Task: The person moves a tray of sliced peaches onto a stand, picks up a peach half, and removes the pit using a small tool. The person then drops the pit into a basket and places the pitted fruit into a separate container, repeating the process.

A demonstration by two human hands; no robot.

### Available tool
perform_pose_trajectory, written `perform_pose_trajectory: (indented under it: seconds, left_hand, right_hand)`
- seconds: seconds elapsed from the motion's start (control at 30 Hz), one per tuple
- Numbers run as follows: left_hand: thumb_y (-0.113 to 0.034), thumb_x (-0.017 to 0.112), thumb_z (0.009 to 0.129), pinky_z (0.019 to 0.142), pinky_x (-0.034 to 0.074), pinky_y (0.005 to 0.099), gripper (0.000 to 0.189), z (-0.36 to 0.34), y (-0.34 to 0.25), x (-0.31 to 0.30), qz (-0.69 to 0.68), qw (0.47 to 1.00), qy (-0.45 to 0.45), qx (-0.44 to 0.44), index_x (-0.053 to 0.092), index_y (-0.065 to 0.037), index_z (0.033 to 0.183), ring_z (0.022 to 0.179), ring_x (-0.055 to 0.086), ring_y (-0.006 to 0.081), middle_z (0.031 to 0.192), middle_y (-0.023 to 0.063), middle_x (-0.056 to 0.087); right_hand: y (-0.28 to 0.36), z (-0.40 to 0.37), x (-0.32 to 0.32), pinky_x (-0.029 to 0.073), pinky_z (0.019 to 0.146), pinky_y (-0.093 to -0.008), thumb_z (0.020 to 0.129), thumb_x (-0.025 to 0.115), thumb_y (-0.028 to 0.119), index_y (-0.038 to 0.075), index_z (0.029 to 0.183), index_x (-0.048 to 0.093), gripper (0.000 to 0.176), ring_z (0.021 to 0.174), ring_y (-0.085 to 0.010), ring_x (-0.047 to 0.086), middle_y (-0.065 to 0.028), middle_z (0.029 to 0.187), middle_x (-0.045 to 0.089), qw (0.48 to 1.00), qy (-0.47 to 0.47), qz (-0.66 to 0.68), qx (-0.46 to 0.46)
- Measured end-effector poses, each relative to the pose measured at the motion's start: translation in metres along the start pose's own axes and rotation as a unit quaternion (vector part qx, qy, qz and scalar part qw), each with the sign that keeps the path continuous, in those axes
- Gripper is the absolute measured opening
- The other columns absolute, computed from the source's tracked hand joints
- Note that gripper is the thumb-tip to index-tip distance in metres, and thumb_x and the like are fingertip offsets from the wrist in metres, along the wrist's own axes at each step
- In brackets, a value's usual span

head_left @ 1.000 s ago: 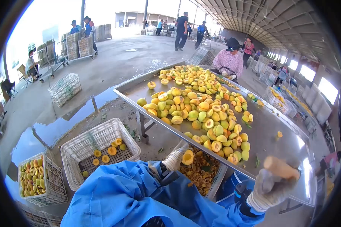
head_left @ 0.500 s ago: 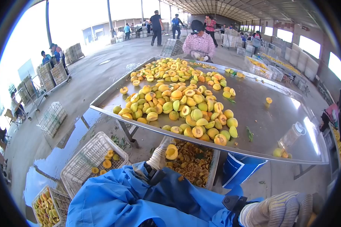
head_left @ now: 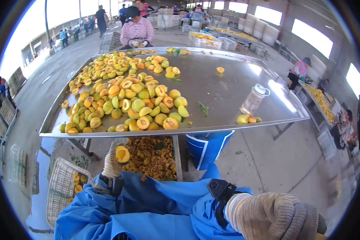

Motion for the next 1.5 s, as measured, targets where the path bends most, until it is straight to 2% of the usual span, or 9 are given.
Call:
perform_pose_trajectory:
  seconds: [0.13, 0.33, 0.4, 0.63, 0.83, 1.07, 1.23, 1.33, 1.5]
  left_hand:
    - [-0.049, 0.061, 0.093, 0.073, 0.060, 0.0381, 0.045, 0.022, 0.006, -0.007, -0.042, 0.997, 0.036, 0.050, 0.060, -0.007, 0.110, 0.087, 0.068, 0.0223, 0.098, 0.0084, 0.067]
    - [-0.051, 0.059, 0.093, 0.075, 0.059, 0.0384, 0.044, 0.001, 0.004, 0.004, 0.024, 0.999, 0.016, -0.021, 0.060, -0.011, 0.113, 0.091, 0.067, 0.0198, 0.101, 0.0043, 0.067]
    - [-0.051, 0.059, 0.093, 0.074, 0.059, 0.0379, 0.044, 0.010, 0.002, 0.004, 0.019, 1.000, 0.014, -0.012, 0.061, -0.012, 0.113, 0.091, 0.067, 0.0199, 0.100, 0.0040, 0.067]
    - [-0.050, 0.060, 0.093, 0.074, 0.059, 0.0370, 0.041, 0.018, 0.010, -0.018, 0.014, 1.000, 0.015, -0.007, 0.062, -0.014, 0.111, 0.088, 0.068, 0.0203, 0.100, 0.0045, 0.067]
    - [-0.054, 0.061, 0.091, 0.074, 0.057, 0.0372, 0.045, 0.022, 0.011, -0.014, 0.008, 1.000, 0.017, 0.012, 0.062, -0.016, 0.113, 0.087, 0.067, 0.0196, 0.100, 0.0035, 0.068]
    - [-0.055, 0.062, 0.089, 0.072, 0.057, 0.0367, 0.047, -0.001, 0.002, 0.001, 0.050, 0.999, 0.009, -0.016, 0.062, -0.014, 0.112, 0.084, 0.067, 0.0193, 0.098, 0.0030, 0.068]
    - [-0.045, 0.060, 0.095, 0.071, 0.059, 0.0344, 0.044, 0.027, 0.011, -0.017, -0.040, 0.999, 0.029, 0.007, 0.058, -0.010, 0.122, 0.087, 0.067, 0.0189, 0.097, 0.0049, 0.066]
    - [-0.049, 0.062, 0.092, 0.070, 0.059, 0.0382, 0.044, 0.015, 0.008, -0.008, -0.017, 1.000, 0.000, 0.025, 0.062, -0.010, 0.111, 0.085, 0.068, 0.0210, 0.095, 0.0046, 0.068]
    - [-0.047, 0.062, 0.092, 0.069, 0.060, 0.0395, 0.044, 0.013, 0.008, -0.011, -0.025, 0.999, -0.022, 0.005, 0.062, -0.007, 0.111, 0.084, 0.069, 0.0229, 0.096, 0.0062, 0.069]
  right_hand:
    - [0.011, 0.011, -0.002, 0.058, 0.057, -0.0255, 0.089, 0.063, 0.008, -0.003, 0.114, 0.060, 0.027, 0.065, -0.0167, 0.066, -0.0065, 0.094, 0.065, 0.990, 0.069, 0.088, -0.084]
    - [0.036, 0.009, 0.000, 0.060, 0.057, -0.0253, 0.090, 0.061, 0.008, -0.006, 0.113, 0.059, 0.027, 0.064, -0.0171, 0.066, -0.0094, 0.091, 0.066, 0.984, 0.042, -0.164, -0.057]
    - [0.036, 0.026, -0.008, 0.060, 0.057, -0.0303, 0.096, 0.053, 0.018, -0.004, 0.126, 0.052, 0.037, 0.072, -0.0217, 0.068, -0.0138, 0.102, 0.063, 0.981, 0.155, -0.104, 0.045]
    - [0.025, 0.017, -0.010, 0.060, 0.058, -0.0242, 0.091, 0.061, 0.009, -0.006, 0.117, 0.057, 0.030, 0.067, -0.0158, 0.067, -0.0089, 0.094, 0.066, 0.989, 0.090, 0.046, -0.106]
    - [0.021, 0.017, -0.011, 0.061, 0.060, -0.0247, 0.091, 0.061, 0.010, -0.005, 0.117, 0.058, 0.030, 0.069, -0.0150, 0.068, -0.0075, 0.093, 0.066, 0.991, 0.076, 0.091, -0.058]
    - [0.032, 0.009, -0.002, 0.061, 0.062, -0.0262, 0.091, 0.061, 0.009, -0.004, 0.117, 0.058, 0.029, 0.068, -0.0149, 0.066, -0.0059, 0.093, 0.066, 0.989, 0.026, -0.137, -0.045]
    - [0.019, 0.014, -0.008, 0.060, 0.059, -0.0256, 0.091, 0.060, 0.007, -0.004, 0.112, 0.060, 0.024, 0.068, -0.0152, 0.066, -0.0069, 0.091, 0.065, 0.997, 0.042, 0.040, -0.059]
    - [0.003, 0.017, -0.009, 0.060, 0.058, -0.0262, 0.091, 0.060, 0.005, -0.004, 0.112, 0.059, 0.023, 0.067, -0.0161, 0.066, -0.0083, 0.091, 0.065, 0.971, 0.076, 0.203, -0.097]
    - [0.003, 0.009, -0.006, 0.061, 0.057, -0.0283, 0.090, 0.062, 0.006, -0.005, 0.113, 0.059, 0.027, 0.065, -0.0167, 0.067, -0.0095, 0.092, 0.066, 0.998, 0.031, 0.008, 0.058]
Point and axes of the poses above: each hand's wrist, its own z-axis towards the middle knuckle, its own x-axis out of the palm, y = z × x, the point moved 5 cm from there along z, towards the middle knuckle
